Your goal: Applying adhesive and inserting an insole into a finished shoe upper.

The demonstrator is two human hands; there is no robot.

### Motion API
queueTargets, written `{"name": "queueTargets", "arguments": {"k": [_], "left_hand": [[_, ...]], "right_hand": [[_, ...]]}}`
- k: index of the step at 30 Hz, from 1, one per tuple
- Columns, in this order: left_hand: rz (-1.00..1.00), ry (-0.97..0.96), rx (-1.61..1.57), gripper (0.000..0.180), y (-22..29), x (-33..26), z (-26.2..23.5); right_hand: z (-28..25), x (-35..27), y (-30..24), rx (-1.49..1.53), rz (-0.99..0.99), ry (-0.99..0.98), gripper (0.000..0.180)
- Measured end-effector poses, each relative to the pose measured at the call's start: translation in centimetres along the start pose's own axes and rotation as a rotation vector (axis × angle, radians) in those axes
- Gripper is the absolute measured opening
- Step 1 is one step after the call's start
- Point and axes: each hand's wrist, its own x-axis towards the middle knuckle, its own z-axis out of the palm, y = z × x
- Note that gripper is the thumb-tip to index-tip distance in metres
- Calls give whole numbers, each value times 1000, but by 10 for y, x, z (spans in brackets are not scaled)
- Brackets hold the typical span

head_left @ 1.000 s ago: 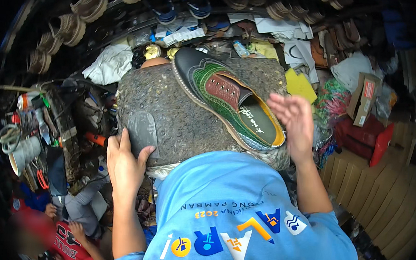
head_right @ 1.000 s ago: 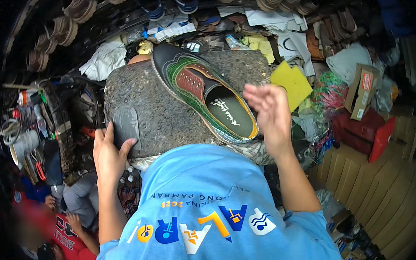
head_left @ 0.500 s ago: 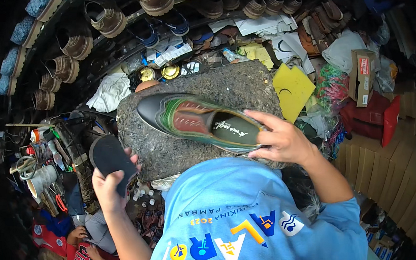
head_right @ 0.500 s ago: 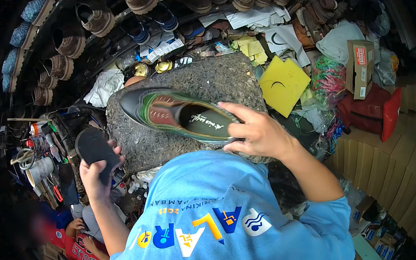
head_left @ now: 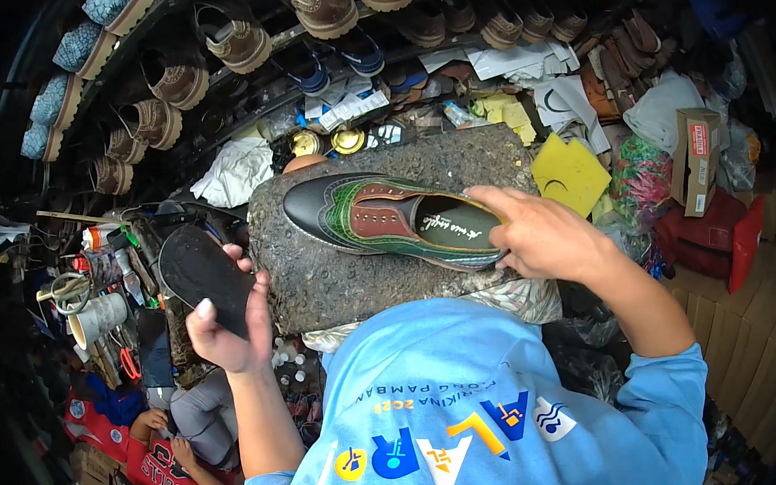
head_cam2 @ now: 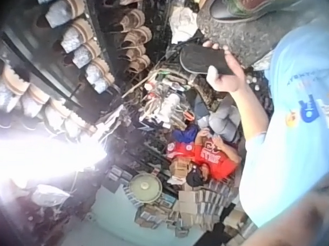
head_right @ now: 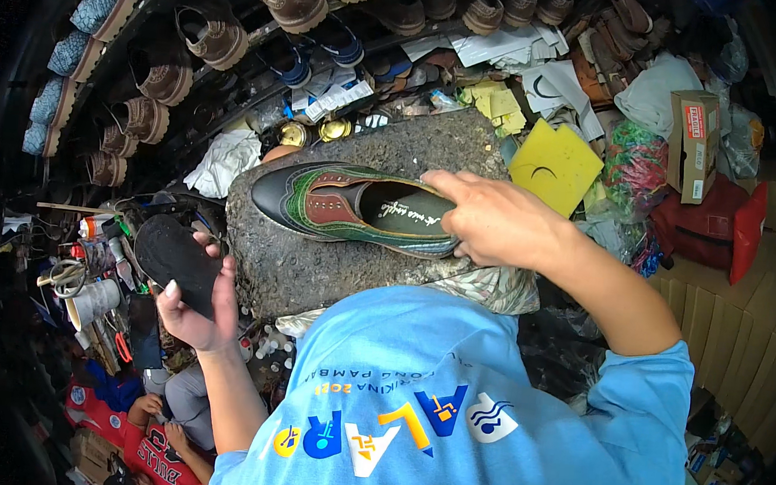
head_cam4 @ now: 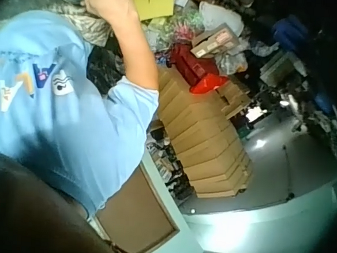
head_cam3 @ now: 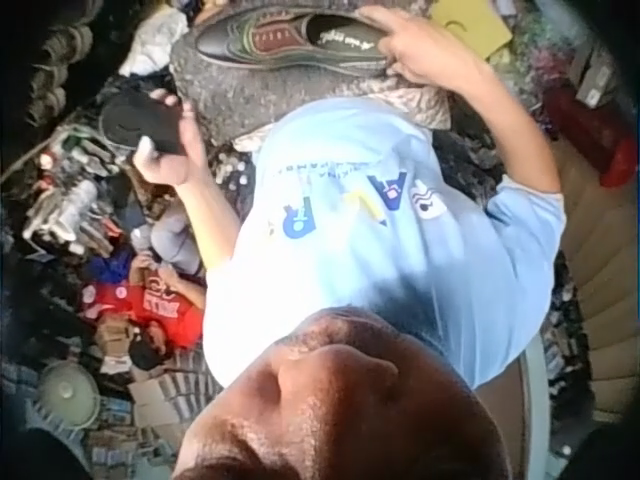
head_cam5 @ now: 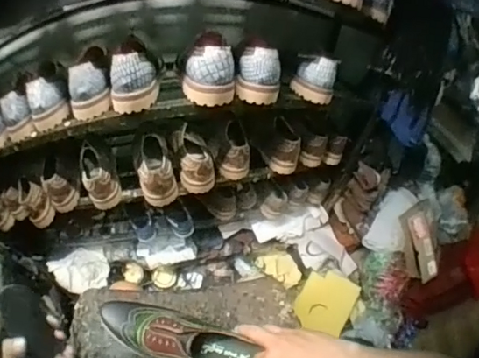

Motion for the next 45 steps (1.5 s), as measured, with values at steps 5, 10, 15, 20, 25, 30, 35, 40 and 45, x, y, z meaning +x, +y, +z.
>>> {"name": "queueTargets", "arguments": {"k": [5, 10, 15, 20, 25, 30, 35, 40, 45], "left_hand": [[589, -520, 985, 90, -29, 25, 62], [549, -1109, 1550, 101, -86, -9, 171], [415, -1530, 1058, 83, -98, -31, 176], [630, -1321, 1417, 60, -48, 22, 192], [588, -1228, 1418, 51, -35, 49, 186], [547, -960, 1069, 47, -12, 90, 174], [365, -1315, 1277, 44, -48, 67, 184], [345, -1354, 1391, 38, -76, 62, 165], [306, -1389, 1500, 25, -71, 77, 163]], "right_hand": [[-22, -4, -34, 625, -110, 422, 71], [40, 13, -74, 2367, -249, 471, 128], [36, 0, -53, 2466, -287, 447, 134], [60, -9, -45, 2414, -334, 508, 112], [28, 3, -60, 2332, -319, 469, 109], [-24, -24, -57, 1286, -18, 936, 116], [8, -59, -36, 631, -102, 1105, 89], [33, -69, -34, 258, 38, 950, 54], [50, -51, -39, 295, 108, 942, 37]]}}
